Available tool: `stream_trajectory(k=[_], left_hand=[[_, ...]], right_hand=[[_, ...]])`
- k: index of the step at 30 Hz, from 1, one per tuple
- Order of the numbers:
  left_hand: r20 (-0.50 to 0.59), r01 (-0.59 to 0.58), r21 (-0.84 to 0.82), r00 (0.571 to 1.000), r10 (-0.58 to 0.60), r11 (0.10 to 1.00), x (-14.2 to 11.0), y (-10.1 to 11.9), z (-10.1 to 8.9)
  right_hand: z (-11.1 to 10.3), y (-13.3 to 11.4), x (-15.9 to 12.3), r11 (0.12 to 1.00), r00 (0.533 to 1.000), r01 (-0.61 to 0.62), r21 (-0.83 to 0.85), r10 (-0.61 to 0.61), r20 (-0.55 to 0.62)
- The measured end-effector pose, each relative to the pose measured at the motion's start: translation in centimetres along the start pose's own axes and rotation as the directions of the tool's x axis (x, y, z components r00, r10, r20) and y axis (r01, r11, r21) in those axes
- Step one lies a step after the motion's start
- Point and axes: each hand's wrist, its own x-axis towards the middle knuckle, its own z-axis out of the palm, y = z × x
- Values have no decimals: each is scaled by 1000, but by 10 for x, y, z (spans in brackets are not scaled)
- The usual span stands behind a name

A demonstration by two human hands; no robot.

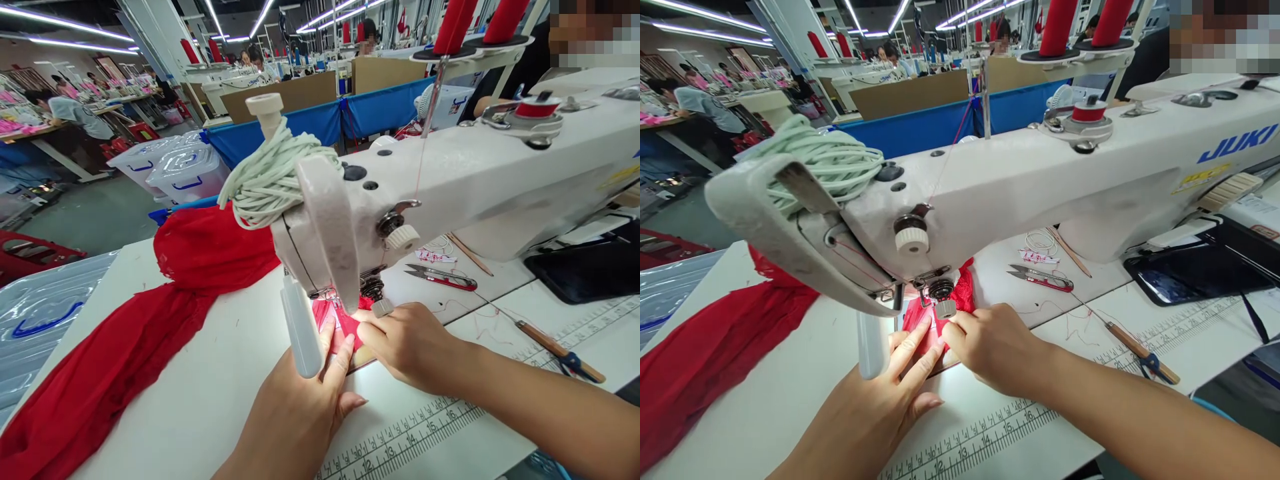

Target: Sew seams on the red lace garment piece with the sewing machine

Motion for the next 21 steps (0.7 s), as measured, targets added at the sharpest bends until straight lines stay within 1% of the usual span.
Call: stream_trajectory(k=[4,8,11,16,21], left_hand=[[3,2,1,1000,-2,1000,2,-1,-1],[-38,53,-72,998,-56,996,8,-3,-2],[-67,70,-124,995,-78,990,11,-4,-3],[-44,91,-171,994,-100,981,10,-4,-3],[-31,50,-129,998,-54,990,8,-7,-1]], right_hand=[[1,0,1,1000,1000,-12,-7,12,-6],[1,0,2,999,999,-36,6,36,-20],[2,0,3,998,998,-56,1,56,-25],[5,1,3,997,998,-69,-19,69,-4],[5,2,3,996,997,-74,-43,75,17]])
